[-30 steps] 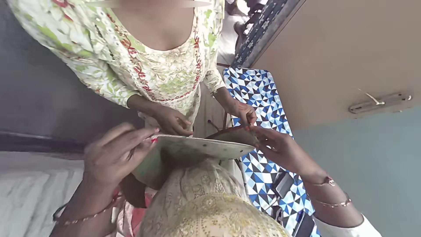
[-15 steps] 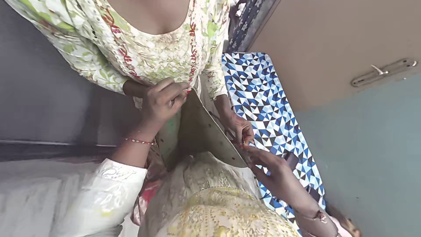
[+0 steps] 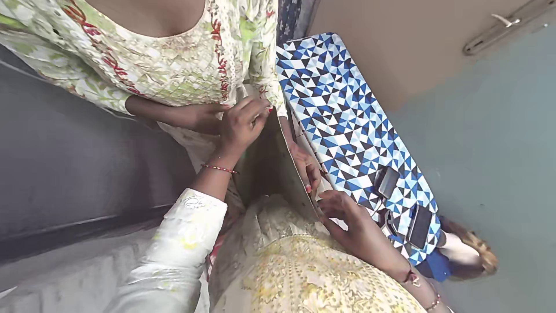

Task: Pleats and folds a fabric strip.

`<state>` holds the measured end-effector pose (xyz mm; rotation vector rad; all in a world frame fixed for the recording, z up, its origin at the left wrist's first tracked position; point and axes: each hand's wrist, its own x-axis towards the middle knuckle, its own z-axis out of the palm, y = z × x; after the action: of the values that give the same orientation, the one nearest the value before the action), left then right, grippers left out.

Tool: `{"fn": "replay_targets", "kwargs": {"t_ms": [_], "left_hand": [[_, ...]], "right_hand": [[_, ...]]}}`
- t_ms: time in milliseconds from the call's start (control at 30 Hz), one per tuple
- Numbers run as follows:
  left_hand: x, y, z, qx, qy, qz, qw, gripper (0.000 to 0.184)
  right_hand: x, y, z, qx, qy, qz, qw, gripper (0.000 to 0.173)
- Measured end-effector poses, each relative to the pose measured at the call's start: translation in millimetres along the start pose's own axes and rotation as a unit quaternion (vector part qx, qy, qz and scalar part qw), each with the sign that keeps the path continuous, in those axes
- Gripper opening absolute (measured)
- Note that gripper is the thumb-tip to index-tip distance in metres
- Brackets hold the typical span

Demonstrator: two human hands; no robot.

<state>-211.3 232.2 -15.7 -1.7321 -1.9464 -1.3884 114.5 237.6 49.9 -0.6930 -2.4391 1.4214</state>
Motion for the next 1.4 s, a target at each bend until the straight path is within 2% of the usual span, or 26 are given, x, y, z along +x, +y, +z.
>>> {"fn": "replay_targets", "kwargs": {"t_ms": [100, 433, 633, 900, 1233, 1400], "left_hand": [[0.7, 6.2, 8.6, -0.01, -0.008, -0.027, 1.0, 0.021], [0.6, 26.0, 20.4, -0.016, 0.055, -0.045, 0.997, 0.019], [7.0, 38.8, 25.9, -0.019, 0.059, -0.051, 0.997, 0.018], [16.4, 49.7, 33.8, -0.025, 0.059, -0.046, 0.997, 0.019], [17.5, 47.4, 33.2, -0.027, 0.066, -0.066, 0.995, 0.02], [9.4, 45.5, 15.6, -0.032, 0.086, -0.067, 0.993, 0.023]], "right_hand": [[-1.9, 2.3, -4.4, 0.01, -0.007, -0.008, 1.0, 0.043], [-5.9, 12.9, -19.4, 0.016, -0.023, -0.008, 1.0, 0.04], [-5.9, 16.8, -32.8, -0.005, -0.056, -0.045, 0.997, 0.04], [-1.9, 10.0, -47.3, -0.153, -0.079, -0.108, 0.979, 0.039], [4.6, 8.5, -58.8, -0.206, -0.089, -0.087, 0.97, 0.045], [9.2, 12.0, -66.8, -0.199, -0.08, -0.049, 0.975, 0.046]]}}
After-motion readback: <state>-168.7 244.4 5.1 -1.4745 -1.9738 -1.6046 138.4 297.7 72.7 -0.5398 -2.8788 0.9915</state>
